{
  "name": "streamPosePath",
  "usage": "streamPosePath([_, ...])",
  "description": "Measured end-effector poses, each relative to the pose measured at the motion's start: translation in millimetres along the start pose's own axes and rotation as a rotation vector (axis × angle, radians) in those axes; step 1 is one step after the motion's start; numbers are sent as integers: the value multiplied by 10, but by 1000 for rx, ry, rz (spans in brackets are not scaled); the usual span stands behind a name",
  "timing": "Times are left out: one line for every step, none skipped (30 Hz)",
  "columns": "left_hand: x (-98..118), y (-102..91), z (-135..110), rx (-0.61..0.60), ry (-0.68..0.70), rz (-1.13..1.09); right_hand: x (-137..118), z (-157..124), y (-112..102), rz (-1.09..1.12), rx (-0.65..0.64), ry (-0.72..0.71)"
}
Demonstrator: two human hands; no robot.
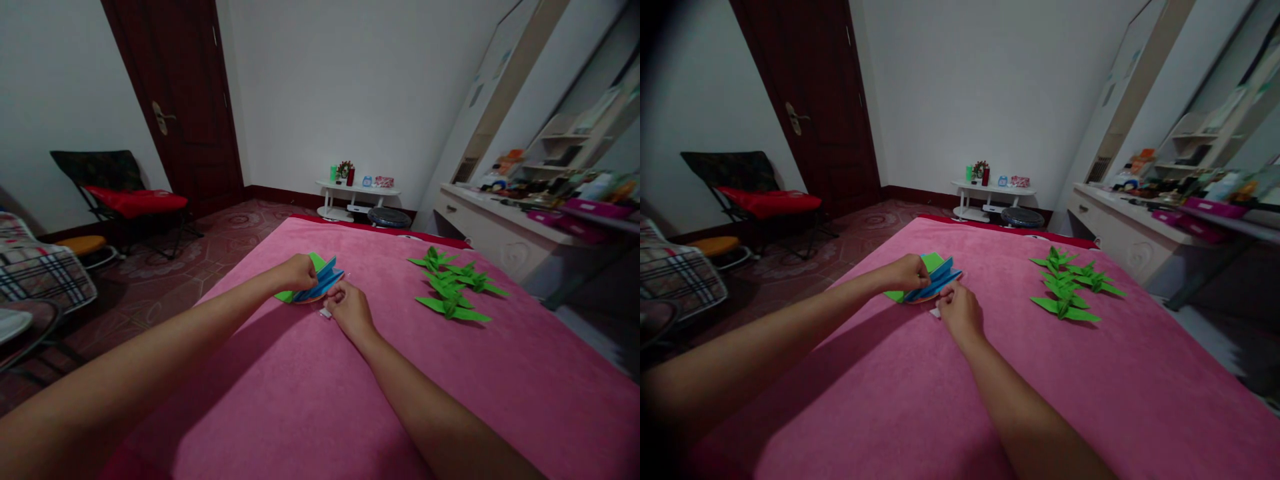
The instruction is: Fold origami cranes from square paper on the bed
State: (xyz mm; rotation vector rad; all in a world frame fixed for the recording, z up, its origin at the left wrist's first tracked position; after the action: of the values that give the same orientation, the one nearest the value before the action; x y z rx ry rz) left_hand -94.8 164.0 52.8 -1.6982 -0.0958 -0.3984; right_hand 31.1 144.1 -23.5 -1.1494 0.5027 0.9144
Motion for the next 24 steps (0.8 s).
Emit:
streamPosePath([-3, 8, 4, 7, 4, 3, 0, -3, 1, 3, 2, -6])
streamPosePath([-3, 17, 7, 13, 8, 6, -3, -6, 3, 9, 2, -13])
streamPosePath([-2, 28, 10, 19, 14, 9, -11, -9, 0, 16, 4, -21])
streamPosePath([2, 39, 10, 24, 21, 11, -23, -12, -10, 18, 10, -30])
streamPosePath([6, 52, 11, 26, 30, 13, -42, -15, -25, 10, 20, -43])
streamPosePath([11, 66, 11, 27, 39, 13, -67, -17, -44, -9, 27, -61])
streamPosePath([16, 79, 10, 26, 50, 13, -101, -18, -64, -42, 31, -84])
streamPosePath([19, 90, 10, 24, 60, 11, -144, -18, -83, -83, 30, -116])
streamPosePath([21, 98, 11, 23, 69, 10, -193, -17, -100, -129, 25, -156])
streamPosePath([21, 102, 13, 24, 76, 8, -247, -16, -113, -174, 15, -201])
streamPosePath([21, 103, 15, 26, 82, 7, -301, -14, -122, -212, 0, -250])
streamPosePath([20, 101, 17, 30, 86, 7, -351, -14, -128, -242, -14, -298])
streamPosePath([20, 98, 19, 33, 89, 8, -393, -13, -134, -266, -26, -340])
streamPosePath([20, 93, 19, 37, 90, 10, -428, -14, -138, -284, -37, -375])
streamPosePath([21, 89, 18, 39, 92, 12, -454, -17, -141, -295, -47, -405])
streamPosePath([23, 84, 16, 41, 93, 15, -473, -22, -142, -300, -55, -429])
streamPosePath([26, 79, 11, 43, 94, 18, -488, -31, -139, -301, -66, -451])
streamPosePath([30, 74, 4, 45, 95, 22, -502, -43, -129, -298, -80, -474])
streamPosePath([35, 68, -5, 47, 97, 26, -517, -60, -116, -293, -97, -497])
streamPosePath([40, 62, -14, 49, 99, 30, -531, -79, -102, -289, -114, -518])
streamPosePath([45, 57, -23, 50, 100, 34, -544, -98, -90, -287, -126, -535])
streamPosePath([49, 52, -31, 52, 102, 39, -558, -117, -80, -285, -135, -549])
streamPosePath([52, 49, -36, 54, 103, 44, -572, -133, -76, -283, -137, -557])
streamPosePath([54, 46, -40, 56, 104, 48, -583, -146, -79, -281, -131, -558])
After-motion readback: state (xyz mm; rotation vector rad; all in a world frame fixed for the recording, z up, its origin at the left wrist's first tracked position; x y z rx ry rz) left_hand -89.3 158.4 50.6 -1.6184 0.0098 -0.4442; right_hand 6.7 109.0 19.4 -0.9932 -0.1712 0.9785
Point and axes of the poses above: each hand's wrist, its own z-axis towards the middle knuckle, its own y-axis out of the palm, x = y × z, the point moved 7 cm from there along z, towards the middle knuckle, and after that the axes turned 11 degrees about -y, right-handed, at the moved point
